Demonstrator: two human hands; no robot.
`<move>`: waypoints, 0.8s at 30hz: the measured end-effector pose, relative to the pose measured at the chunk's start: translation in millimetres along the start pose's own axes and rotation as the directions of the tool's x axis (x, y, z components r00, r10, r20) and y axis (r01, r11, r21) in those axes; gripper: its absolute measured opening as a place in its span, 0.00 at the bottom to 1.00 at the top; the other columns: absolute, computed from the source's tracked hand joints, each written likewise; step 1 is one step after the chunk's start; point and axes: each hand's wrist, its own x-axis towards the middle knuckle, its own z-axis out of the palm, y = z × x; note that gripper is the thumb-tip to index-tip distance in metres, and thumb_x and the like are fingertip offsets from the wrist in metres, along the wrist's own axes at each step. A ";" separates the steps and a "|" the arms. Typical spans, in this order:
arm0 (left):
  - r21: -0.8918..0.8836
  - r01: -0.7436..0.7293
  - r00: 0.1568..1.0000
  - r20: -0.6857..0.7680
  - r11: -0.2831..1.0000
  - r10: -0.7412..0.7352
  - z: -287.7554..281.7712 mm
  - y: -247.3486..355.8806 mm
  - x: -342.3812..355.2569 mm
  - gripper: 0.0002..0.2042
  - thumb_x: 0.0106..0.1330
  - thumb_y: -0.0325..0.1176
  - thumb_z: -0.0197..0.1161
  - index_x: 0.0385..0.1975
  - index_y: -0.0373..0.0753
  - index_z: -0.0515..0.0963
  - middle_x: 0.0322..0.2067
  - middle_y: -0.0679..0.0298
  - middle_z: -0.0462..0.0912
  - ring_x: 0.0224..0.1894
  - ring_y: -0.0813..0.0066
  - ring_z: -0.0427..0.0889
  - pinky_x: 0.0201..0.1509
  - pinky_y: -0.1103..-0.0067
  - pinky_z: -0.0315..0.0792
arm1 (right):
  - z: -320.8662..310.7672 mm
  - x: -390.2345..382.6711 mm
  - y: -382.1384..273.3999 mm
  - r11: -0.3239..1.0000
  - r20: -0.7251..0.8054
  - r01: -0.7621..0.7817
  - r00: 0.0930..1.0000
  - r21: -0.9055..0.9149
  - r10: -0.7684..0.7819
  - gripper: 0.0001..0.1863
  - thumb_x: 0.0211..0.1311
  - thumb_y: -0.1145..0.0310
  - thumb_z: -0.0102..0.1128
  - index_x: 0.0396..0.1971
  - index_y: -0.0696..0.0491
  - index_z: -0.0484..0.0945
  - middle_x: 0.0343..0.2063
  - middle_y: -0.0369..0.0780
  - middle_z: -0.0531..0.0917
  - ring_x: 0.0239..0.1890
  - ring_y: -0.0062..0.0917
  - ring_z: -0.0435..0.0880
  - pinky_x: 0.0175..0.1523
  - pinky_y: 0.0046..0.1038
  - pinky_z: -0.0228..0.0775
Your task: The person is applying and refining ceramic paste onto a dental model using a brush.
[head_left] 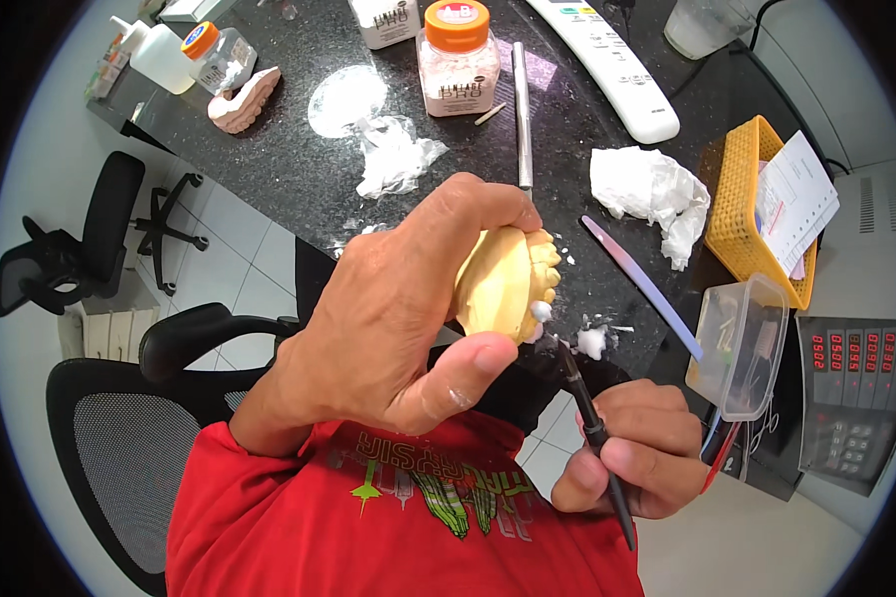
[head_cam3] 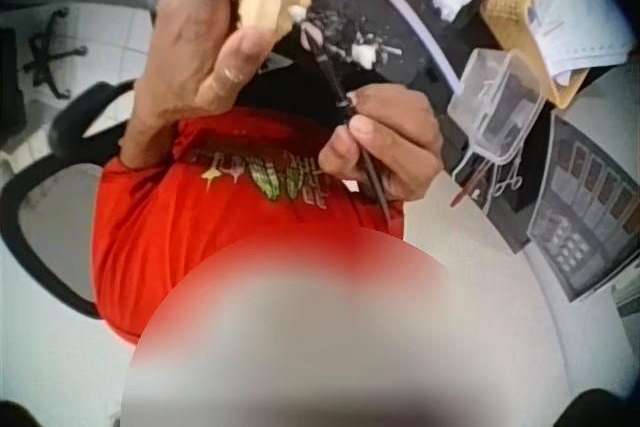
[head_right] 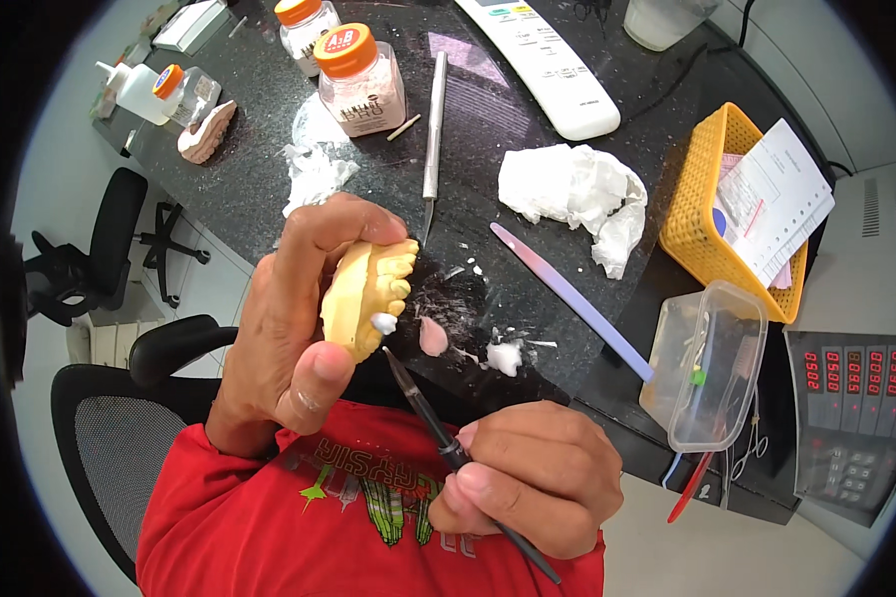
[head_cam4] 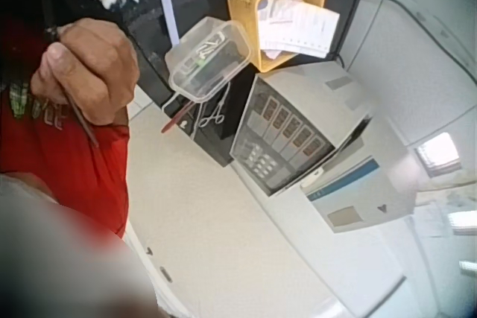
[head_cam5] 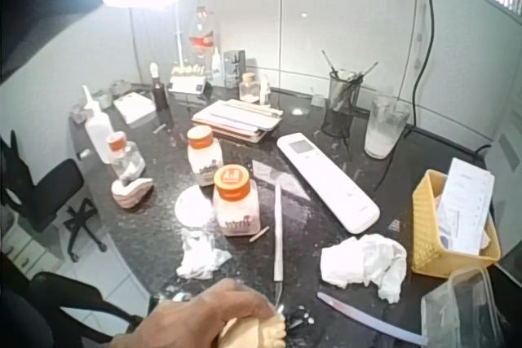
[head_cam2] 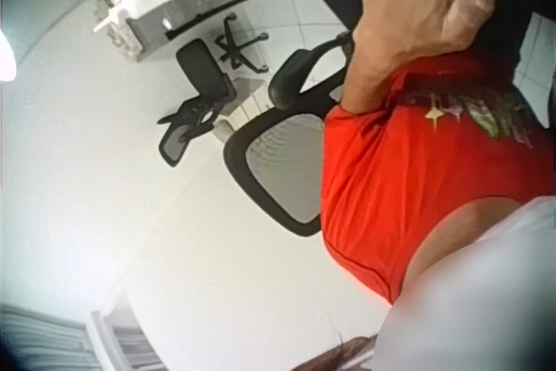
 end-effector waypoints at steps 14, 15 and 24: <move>0.014 -0.110 0.994 -0.001 0.994 0.110 0.5 -5.8 1.9 0.37 0.62 0.65 0.45 0.49 0.30 0.63 0.36 0.51 0.74 0.28 0.70 0.76 0.31 0.77 0.69 | -1.8 3.1 -3.3 0.997 0.065 -0.056 0.996 -0.045 0.059 0.13 0.44 0.77 0.66 0.32 0.56 0.73 0.22 0.39 0.76 0.19 0.25 0.77 0.20 0.21 0.76; 0.014 -0.110 0.994 -0.002 0.994 0.110 0.6 -5.4 1.7 0.37 0.62 0.65 0.45 0.49 0.30 0.63 0.36 0.51 0.74 0.28 0.70 0.76 0.31 0.77 0.69 | -1.8 3.1 -3.2 0.997 0.065 -0.055 0.996 -0.045 0.058 0.13 0.44 0.77 0.66 0.32 0.56 0.73 0.22 0.39 0.76 0.19 0.25 0.77 0.20 0.21 0.76; 0.024 -0.135 0.991 -0.024 0.991 0.135 1.5 -6.9 2.1 0.35 0.63 0.63 0.45 0.49 0.30 0.63 0.34 0.51 0.74 0.27 0.70 0.75 0.31 0.77 0.69 | -2.0 2.5 -3.0 0.998 0.042 -0.054 0.998 -0.030 0.055 0.14 0.43 0.77 0.65 0.32 0.56 0.73 0.22 0.39 0.76 0.18 0.25 0.77 0.20 0.22 0.75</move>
